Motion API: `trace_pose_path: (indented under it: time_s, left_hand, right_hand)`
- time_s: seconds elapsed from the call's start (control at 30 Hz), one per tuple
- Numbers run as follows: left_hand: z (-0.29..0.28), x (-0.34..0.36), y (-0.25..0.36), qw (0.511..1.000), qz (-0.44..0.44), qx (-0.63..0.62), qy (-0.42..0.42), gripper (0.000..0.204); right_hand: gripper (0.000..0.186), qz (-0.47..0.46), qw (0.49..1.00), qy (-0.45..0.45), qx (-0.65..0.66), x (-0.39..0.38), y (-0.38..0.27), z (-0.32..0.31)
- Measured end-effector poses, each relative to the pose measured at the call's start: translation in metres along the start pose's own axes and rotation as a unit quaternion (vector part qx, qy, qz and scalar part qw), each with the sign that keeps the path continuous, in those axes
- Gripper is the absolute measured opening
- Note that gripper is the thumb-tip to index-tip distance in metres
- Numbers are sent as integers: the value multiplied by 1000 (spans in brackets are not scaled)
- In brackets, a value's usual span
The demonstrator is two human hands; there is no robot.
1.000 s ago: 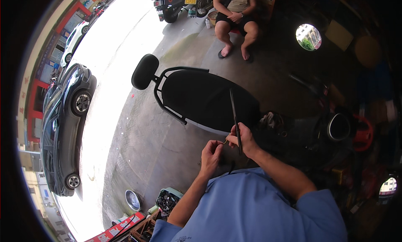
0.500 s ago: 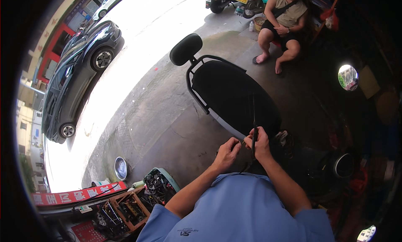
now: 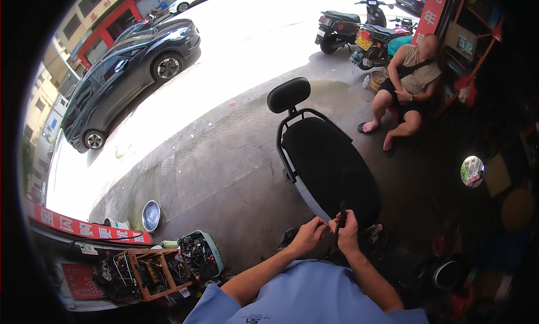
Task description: Repairing the electrical wiring of a scooter using scissors.
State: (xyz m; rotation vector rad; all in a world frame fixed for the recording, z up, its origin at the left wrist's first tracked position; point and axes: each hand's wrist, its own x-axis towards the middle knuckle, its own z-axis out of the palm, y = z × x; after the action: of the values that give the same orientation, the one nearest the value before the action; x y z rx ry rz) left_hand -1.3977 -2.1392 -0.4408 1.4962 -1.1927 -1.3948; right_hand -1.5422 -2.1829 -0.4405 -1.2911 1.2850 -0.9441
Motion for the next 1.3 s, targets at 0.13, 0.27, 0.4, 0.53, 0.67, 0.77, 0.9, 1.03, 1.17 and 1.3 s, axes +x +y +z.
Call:
trace_pose_path:
  time_s: [0.13,0.27,0.4,0.53,0.67,0.77,0.9,1.03,1.17,1.3]
  left_hand:
    - [-5,-1,-1,1000,-5,22,8,18]
    - [-3,-2,-7,999,27,30,12,20]
    - [-3,5,-21,998,45,-10,42,20]
    - [-13,19,-31,957,-51,-272,88,25]
    - [-19,24,-15,954,-83,-274,90,22]
    - [-8,24,-23,956,-43,-288,30,26]
    - [-3,24,-30,931,-66,-360,-5,24]
    - [-1,21,-24,903,-83,-420,23,22]
    - [4,22,-29,898,-76,-432,36,20]
    - [8,23,-26,900,-77,-426,47,18]
  right_hand:
    - [27,-30,999,-1,14,2,-2,2]
    - [26,-21,999,15,30,2,-3,3]
    - [27,7,997,39,68,4,-3,5]
    - [27,27,995,61,71,7,-5,5]
    - [23,17,998,-8,67,5,-2,15]
    - [22,28,994,-54,92,-3,-7,26]
    - [19,82,988,-94,87,-1,1,27]
    - [24,89,985,-116,97,-5,-2,31]
    - [24,73,985,-95,124,-5,8,35]
    - [27,34,997,-51,53,-4,19,33]
